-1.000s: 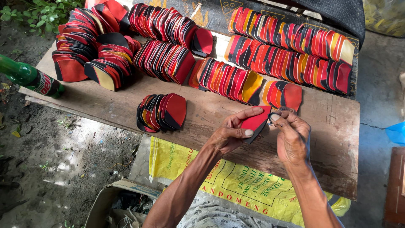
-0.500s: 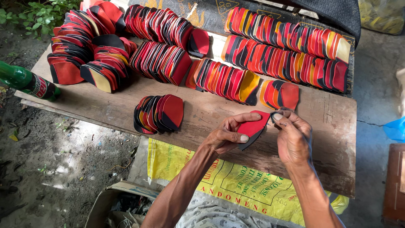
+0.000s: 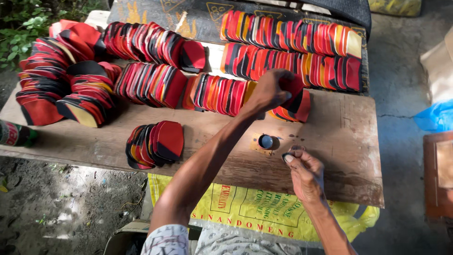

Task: The person uses a small metal tool to smooth the edges of red, black, and yellow shoe parts. They handle the parts one at a time, scraping the edges and stacking the finished pieces on a wooden table.

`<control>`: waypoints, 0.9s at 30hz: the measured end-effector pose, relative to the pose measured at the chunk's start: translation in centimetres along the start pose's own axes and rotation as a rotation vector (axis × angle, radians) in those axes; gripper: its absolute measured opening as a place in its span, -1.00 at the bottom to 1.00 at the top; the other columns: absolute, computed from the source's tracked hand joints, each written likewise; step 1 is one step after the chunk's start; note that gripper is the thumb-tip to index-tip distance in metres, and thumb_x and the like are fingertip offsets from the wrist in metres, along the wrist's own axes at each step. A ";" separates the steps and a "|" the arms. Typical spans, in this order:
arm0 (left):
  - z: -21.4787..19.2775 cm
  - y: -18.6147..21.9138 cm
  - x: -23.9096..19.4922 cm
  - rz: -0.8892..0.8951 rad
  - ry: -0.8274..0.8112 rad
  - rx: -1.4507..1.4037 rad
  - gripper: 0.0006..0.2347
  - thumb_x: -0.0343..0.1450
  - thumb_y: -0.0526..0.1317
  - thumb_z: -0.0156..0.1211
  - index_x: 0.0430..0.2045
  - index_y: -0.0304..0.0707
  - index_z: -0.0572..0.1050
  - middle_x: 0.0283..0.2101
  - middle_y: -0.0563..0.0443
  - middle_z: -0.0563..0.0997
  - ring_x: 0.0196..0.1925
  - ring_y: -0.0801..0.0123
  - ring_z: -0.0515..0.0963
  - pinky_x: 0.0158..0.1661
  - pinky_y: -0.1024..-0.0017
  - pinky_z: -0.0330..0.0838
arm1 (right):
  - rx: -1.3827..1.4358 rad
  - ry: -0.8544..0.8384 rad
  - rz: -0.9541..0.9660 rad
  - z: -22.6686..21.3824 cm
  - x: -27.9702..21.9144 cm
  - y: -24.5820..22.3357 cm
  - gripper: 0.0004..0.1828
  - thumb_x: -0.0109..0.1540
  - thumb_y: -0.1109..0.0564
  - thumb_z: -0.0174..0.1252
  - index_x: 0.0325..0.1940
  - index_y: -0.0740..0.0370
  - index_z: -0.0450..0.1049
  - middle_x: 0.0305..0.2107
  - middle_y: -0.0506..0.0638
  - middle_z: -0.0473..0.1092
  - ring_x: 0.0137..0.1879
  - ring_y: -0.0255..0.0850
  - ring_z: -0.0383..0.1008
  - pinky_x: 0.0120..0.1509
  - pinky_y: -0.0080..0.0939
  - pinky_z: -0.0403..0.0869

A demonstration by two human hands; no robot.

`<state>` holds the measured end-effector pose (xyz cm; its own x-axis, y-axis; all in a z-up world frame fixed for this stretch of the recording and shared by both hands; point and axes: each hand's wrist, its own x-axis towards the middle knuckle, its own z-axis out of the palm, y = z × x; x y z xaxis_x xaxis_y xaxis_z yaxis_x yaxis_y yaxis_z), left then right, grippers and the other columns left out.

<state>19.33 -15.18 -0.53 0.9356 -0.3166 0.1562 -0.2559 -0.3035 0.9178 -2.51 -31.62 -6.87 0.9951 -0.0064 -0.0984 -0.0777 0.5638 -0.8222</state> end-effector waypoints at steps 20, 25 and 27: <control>3.6 -1.1 -2.9 0.255 0.307 0.601 -0.56 0.08 -0.15 0.48 -0.16 -0.16 0.57 -0.02 -0.27 0.42 0.04 -0.12 0.36 -0.09 -0.08 0.28 | -0.034 0.039 0.046 -0.9 0.0 0.3 -0.82 0.21 0.38 0.22 -0.10 0.38 0.54 -0.24 -0.03 0.44 -0.14 -0.30 0.39 0.02 -0.30 0.36; -9.5 -0.8 -15.6 0.100 0.201 0.798 -0.51 0.21 -0.14 0.50 0.03 -0.18 0.54 -0.08 -0.20 0.38 0.00 0.01 0.36 -0.13 0.01 0.26 | -0.074 -0.018 0.043 -0.1 1.1 -0.1 -0.83 0.20 0.37 0.22 -0.12 0.34 0.52 -0.20 -0.01 0.43 -0.09 -0.28 0.39 0.04 -0.28 0.35; -13.7 0.4 -19.3 -0.030 0.140 0.961 -0.46 0.09 -0.25 0.47 0.00 -0.26 0.52 -0.09 -0.30 0.35 -0.01 -0.03 0.32 -0.15 0.02 0.22 | -0.168 -0.072 -0.012 1.1 1.6 -1.1 -0.86 0.21 0.34 0.24 -0.14 0.32 0.54 -0.17 -0.02 0.41 -0.05 -0.28 0.38 0.11 -0.28 0.35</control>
<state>4.51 3.09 1.82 0.9497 -0.2057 0.2363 -0.2626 -0.9339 0.2427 -0.78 -31.37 -5.51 0.9973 0.0502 -0.0530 -0.0692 0.4179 -0.9059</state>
